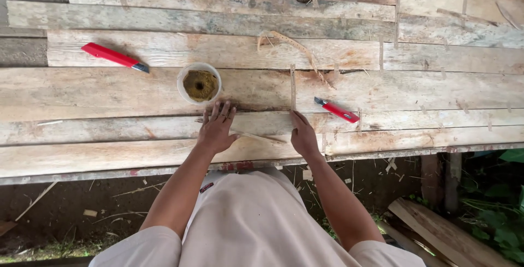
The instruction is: The person uses a red utility knife to carve and shape a thin wooden stick on a wooden workbench. They repeatedly scrape the surface, peel off thin shavings, and adjust the stick's position while working.
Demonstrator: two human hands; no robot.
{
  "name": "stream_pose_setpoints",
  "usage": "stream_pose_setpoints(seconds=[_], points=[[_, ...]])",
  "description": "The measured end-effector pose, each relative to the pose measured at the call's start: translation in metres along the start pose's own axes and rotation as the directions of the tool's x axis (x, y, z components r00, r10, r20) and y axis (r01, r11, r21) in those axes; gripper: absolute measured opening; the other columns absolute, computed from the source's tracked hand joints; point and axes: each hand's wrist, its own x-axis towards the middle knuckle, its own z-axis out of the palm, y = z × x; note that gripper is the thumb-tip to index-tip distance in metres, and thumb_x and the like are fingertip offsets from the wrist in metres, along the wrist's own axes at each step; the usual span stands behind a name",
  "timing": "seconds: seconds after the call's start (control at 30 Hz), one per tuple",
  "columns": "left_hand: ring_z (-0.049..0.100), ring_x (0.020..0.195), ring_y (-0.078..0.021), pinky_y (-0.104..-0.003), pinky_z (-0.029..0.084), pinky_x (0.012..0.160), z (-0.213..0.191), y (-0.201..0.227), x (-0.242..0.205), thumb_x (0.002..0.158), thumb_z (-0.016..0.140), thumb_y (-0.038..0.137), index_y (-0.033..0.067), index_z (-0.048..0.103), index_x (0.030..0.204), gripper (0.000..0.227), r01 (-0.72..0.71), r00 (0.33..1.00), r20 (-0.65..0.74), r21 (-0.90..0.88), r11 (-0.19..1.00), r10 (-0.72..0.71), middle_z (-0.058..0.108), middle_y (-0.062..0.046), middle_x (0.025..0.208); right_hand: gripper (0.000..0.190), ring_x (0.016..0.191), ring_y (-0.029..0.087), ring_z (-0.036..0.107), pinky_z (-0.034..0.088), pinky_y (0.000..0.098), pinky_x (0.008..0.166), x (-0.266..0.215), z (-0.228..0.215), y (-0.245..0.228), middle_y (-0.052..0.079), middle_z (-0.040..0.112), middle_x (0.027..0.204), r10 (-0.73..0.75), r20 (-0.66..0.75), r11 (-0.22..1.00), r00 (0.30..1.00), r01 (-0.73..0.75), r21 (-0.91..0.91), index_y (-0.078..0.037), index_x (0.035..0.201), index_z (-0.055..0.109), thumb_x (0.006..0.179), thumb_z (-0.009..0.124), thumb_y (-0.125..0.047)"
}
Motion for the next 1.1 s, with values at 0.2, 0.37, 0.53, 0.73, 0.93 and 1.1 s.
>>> stream_pose_setpoints(seconds=[0.2, 0.37, 0.53, 0.73, 0.93, 1.1], points=[[-0.005, 0.161, -0.0343, -0.064, 0.0, 0.131, 0.026, 0.003, -0.016, 0.11, 0.049, 0.043, 0.0179, 0.021, 0.167, 0.068, 0.005, 0.998, -0.065, 0.042, 0.999, -0.002, 0.002, -0.007, 0.176, 0.052, 0.128, 0.037, 0.06, 0.06, 0.0522, 0.1, -0.028, 0.006, 0.006, 0.011, 0.056, 0.137, -0.081, -0.124, 0.992, 0.989, 0.069, -0.102, -0.015, 0.149, 0.056, 0.098, 0.053, -0.004], [0.0, 0.162, -0.0335, -0.067, -0.001, 0.13, 0.069, -0.013, -0.018, 0.108, 0.05, 0.04, 0.0243, 0.023, 0.166, 0.066, 0.029, 0.994, -0.109, 0.059, 0.998, -0.023, 0.011, -0.004, 0.175, 0.04, 0.114, 0.026, 0.064, 0.059, 0.0421, 0.093, -0.034, 0.028, 0.009, 0.003, 0.059, 0.116, -0.349, -0.124, 0.913, 0.929, 0.308, -0.268, -0.019, 0.136, 0.065, 0.096, 0.071, -0.026], [0.007, 0.161, -0.0334, -0.068, -0.002, 0.129, 0.099, -0.026, -0.014, 0.108, 0.049, 0.037, 0.0274, 0.027, 0.165, 0.062, 0.025, 0.98, -0.199, 0.076, 0.997, -0.009, 0.016, -0.002, 0.175, 0.035, 0.111, 0.021, 0.063, 0.056, 0.0406, 0.092, -0.035, 0.044, 0.002, -0.001, 0.058, 0.109, -0.458, 0.031, 0.813, 0.889, 0.433, -0.39, -0.023, 0.126, 0.064, 0.094, 0.074, -0.036], [0.022, 0.159, -0.0279, -0.071, 0.002, 0.13, 0.1, -0.04, -0.028, 0.105, 0.055, 0.025, 0.0277, 0.049, 0.151, 0.046, 0.089, 0.945, -0.324, 0.151, 0.985, -0.036, 0.035, 0.003, 0.169, 0.017, 0.103, 0.018, 0.063, 0.054, 0.0367, 0.089, -0.025, 0.064, -0.011, -0.004, 0.06, 0.101, -0.537, 0.101, 0.729, 0.838, 0.521, -0.444, -0.026, 0.115, 0.067, 0.103, 0.061, -0.037], [0.039, 0.152, -0.0239, -0.072, 0.012, 0.129, 0.086, -0.096, -0.029, 0.106, 0.052, 0.026, 0.0201, 0.06, 0.11, 0.01, 0.123, 0.833, -0.553, 0.131, 0.984, -0.03, 0.057, 0.004, 0.15, 0.011, 0.105, 0.023, 0.065, 0.055, 0.0409, 0.093, 0.004, 0.083, -0.079, 0.001, 0.061, 0.102, -0.57, 0.104, 0.743, 0.815, 0.566, -0.359, -0.019, 0.112, 0.067, 0.106, 0.058, -0.023], [0.049, 0.145, -0.0237, -0.078, 0.019, 0.124, 0.067, -0.172, -0.04, 0.105, 0.058, 0.031, 0.0235, 0.06, 0.104, 0.008, 0.115, 0.692, -0.721, 0.158, 0.981, 0.035, 0.064, 0.006, 0.137, 0.014, 0.105, 0.022, 0.066, 0.057, 0.0409, 0.092, 0.022, 0.127, -0.134, -0.001, 0.062, 0.102, -0.56, 0.122, 0.777, 0.82, 0.57, -0.266, -0.022, 0.112, 0.067, 0.107, 0.058, -0.03]])
